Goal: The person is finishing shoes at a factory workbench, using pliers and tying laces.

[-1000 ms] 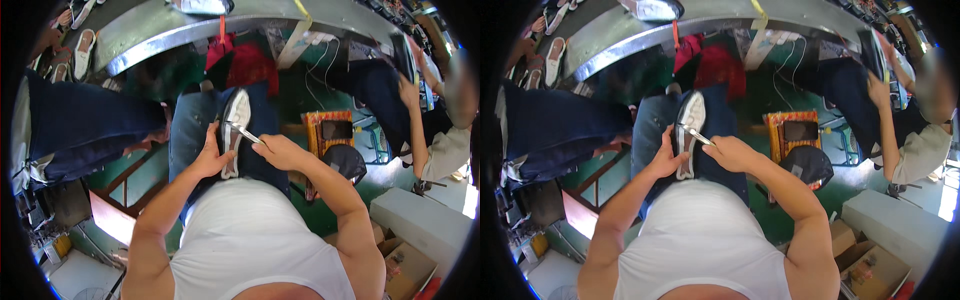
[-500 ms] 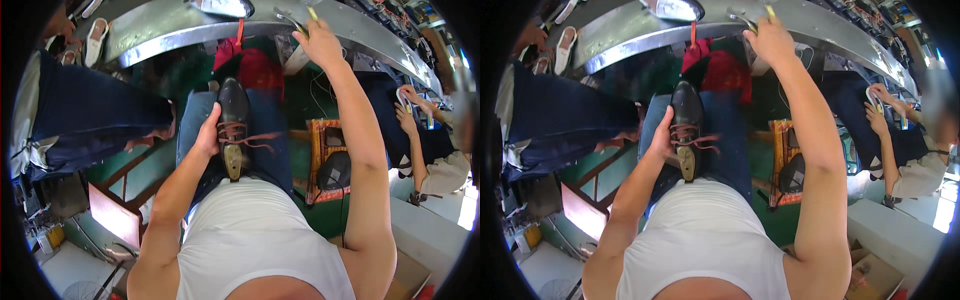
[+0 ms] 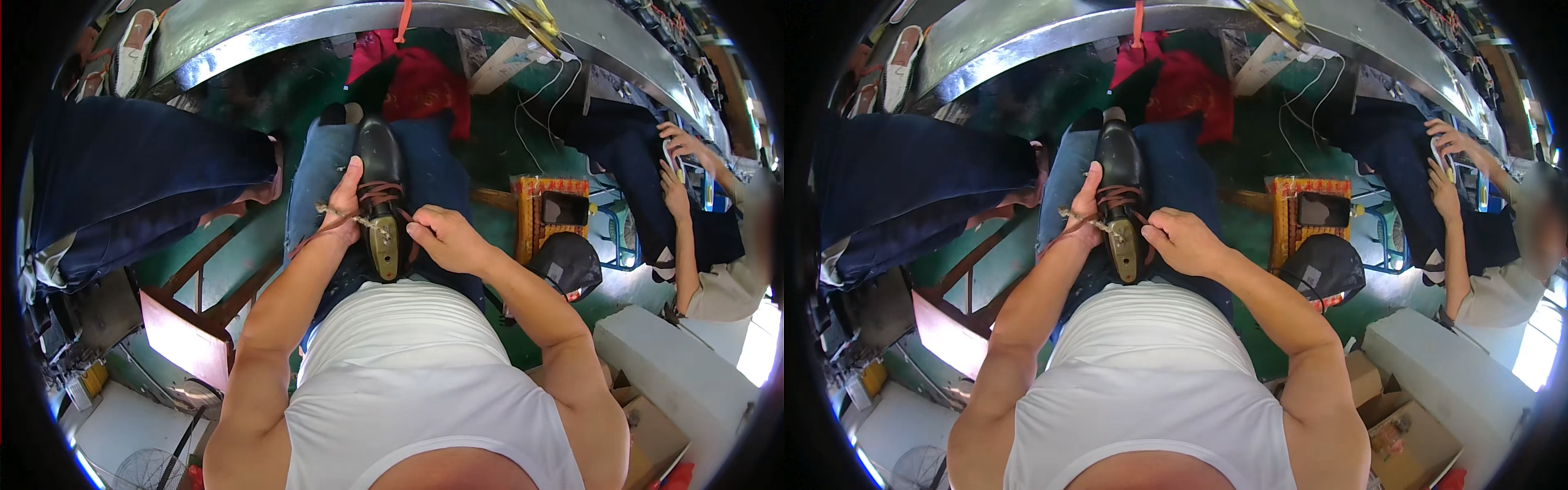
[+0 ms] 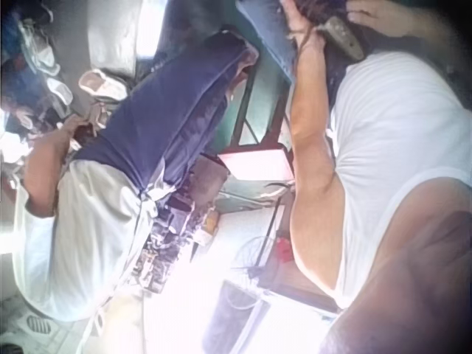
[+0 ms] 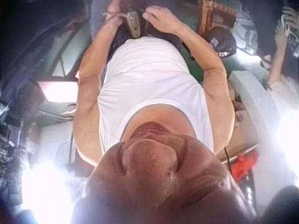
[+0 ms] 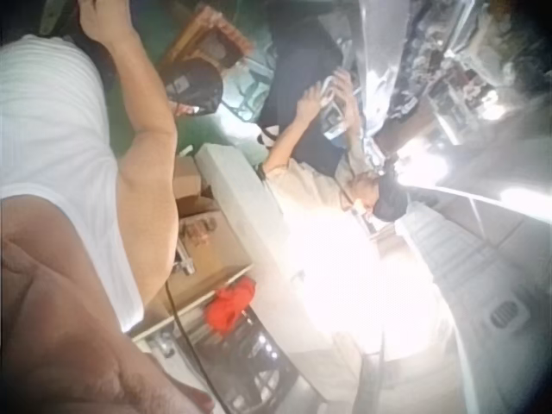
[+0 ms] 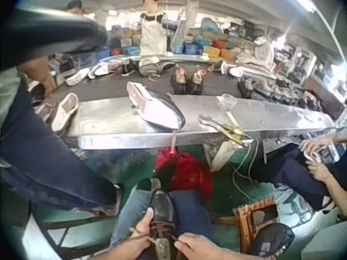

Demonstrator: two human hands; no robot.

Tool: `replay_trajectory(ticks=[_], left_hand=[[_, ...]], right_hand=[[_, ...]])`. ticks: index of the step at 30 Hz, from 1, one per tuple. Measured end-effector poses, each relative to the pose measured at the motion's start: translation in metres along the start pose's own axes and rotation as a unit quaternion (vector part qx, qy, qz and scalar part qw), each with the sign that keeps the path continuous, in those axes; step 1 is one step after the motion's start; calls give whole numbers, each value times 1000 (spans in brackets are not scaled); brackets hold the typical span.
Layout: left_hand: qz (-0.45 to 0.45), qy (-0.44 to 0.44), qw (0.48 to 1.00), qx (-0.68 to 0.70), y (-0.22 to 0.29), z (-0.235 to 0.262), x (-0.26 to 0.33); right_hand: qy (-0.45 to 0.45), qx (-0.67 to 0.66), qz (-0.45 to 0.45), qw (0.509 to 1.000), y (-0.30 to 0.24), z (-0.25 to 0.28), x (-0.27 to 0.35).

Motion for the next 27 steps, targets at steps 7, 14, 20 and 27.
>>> replay_trajectory(ticks=[7,14,20,27], left_hand=[[-53,-43,970,-234,39,-26,64],[108,-145,917,-356,76,-22,112],[90,-61,945,-309,129,23,104],[-313,9,857,-409,148,-15,99]], right_hand=[[-32,45,64,996,-13,27,-10],[-67,-119,-64,988,-19,36,-39],[-76,-171,-84,979,10,57,-39],[243,215,136,936,-20,89,-34]])
Point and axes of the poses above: each hand's wrist, its own x-axis away from the middle knuckle, its own z-axis out of the back of the hand, y = z × x, the point moved 7 cm from there along -x, towards the middle knuckle, and after that the axes turned 5 degrees about x, right-handed, at the moved point
